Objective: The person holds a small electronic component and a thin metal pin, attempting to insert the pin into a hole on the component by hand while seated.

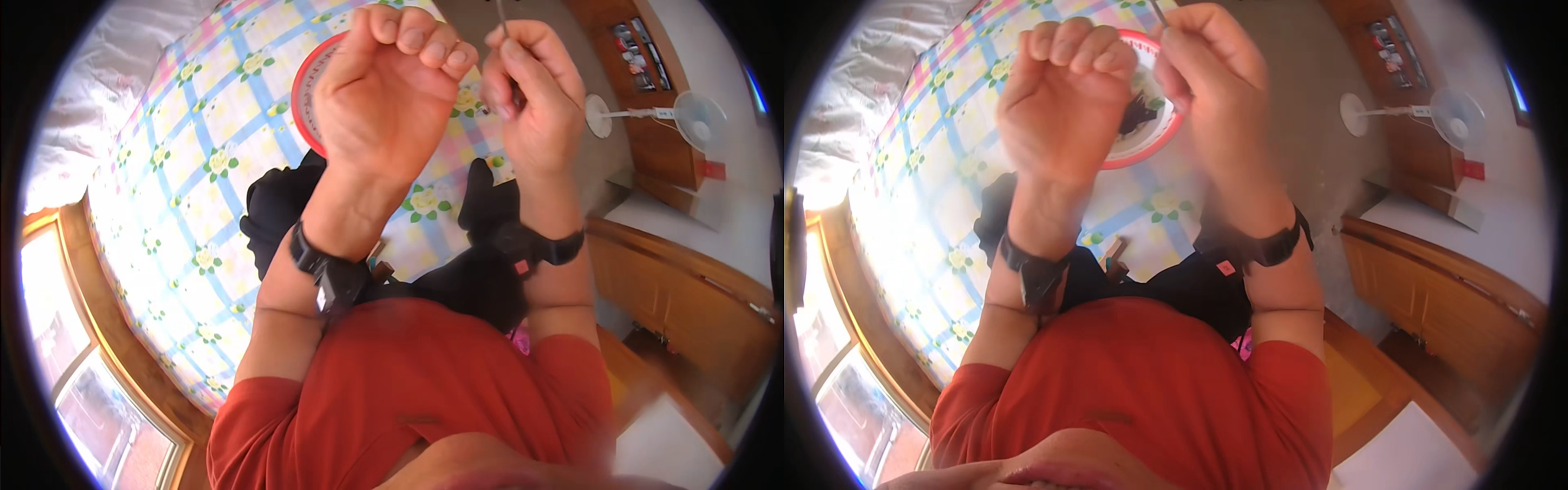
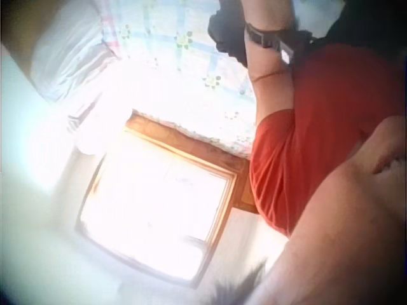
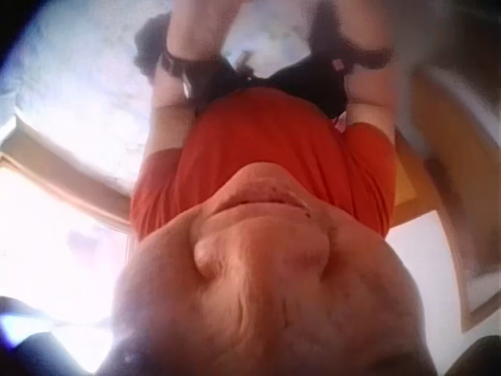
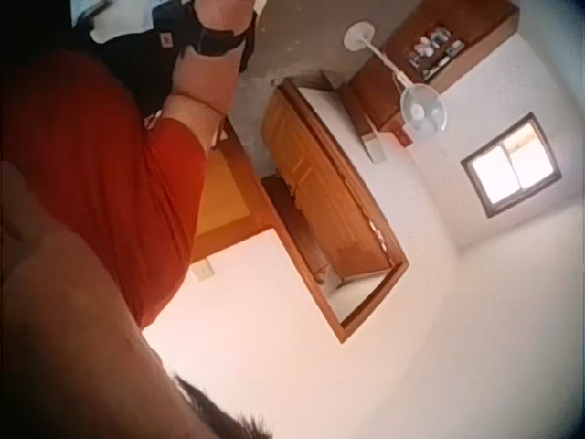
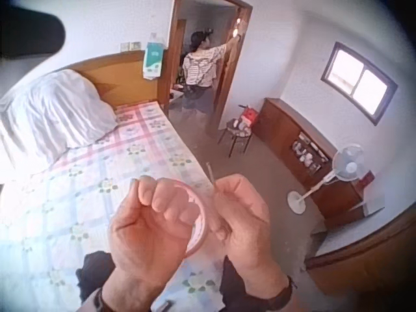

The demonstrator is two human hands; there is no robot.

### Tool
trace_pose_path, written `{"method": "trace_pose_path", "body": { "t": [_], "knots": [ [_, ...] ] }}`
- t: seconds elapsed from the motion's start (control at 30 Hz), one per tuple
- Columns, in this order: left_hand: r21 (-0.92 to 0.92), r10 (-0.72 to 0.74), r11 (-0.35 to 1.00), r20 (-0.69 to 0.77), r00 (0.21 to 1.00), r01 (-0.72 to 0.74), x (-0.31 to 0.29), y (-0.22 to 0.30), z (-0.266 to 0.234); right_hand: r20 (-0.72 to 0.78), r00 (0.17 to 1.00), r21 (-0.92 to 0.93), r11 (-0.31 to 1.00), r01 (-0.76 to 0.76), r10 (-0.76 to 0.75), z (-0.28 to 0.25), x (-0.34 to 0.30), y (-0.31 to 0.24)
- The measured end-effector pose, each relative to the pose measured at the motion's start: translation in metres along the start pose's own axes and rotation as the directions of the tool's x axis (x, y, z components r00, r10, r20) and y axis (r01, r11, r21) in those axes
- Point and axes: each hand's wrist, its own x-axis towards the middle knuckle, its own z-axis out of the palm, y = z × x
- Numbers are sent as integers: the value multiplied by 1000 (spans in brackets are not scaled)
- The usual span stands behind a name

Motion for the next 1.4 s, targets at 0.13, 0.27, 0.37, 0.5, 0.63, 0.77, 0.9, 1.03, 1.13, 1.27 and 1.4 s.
{"method": "trace_pose_path", "body": {
  "t": [0.13,0.27,0.37,0.5,0.63,0.77,0.9,1.03,1.13,1.27,1.4],
  "knots": [
    [-39,52,998,-67,996,-55,-4,7,-27,84,991,-103,990,-99,107,8,-6,11],
    [-37,83,995,-128,988,-89,-3,10,-27,138,976,-99,983,-156,168,15,-4,20],
    [-46,120,991,-136,983,-127,-2,16,-29,132,967,-130,971,-200,217,21,-2,22],
    [-19,120,993,48,992,-119,-2,30,-37,204,949,-129,968,-215,239,30,-3,20],
    [-14,149,989,120,982,-148,5,31,-36,229,966,-6,992,-123,121,28,1,26],
    [534,233,846,-338,912,-19,-2,19,-23,85,970,-246,938,244,-230,18,11,40],
    [828,249,560,-202,947,29,-8,-6,-18,163,876,-556,691,461,-454,6,15,39],
    [910,-60,368,-183,981,192,-13,-4,-19,-4,978,-285,938,199,-208,-6,8,32],
    [859,-85,389,-324,942,331,-13,-3,-9,-6,968,-143,958,249,-252,-16,15,37],
    [881,-82,308,-351,933,359,-16,-2,0,-18,984,-232,958,170,-179,-23,11,30],
    [840,-46,428,-349,936,334,-20,-8,-3,-6,991,-268,955,129,-135,-31,5,28]
  ]
}}
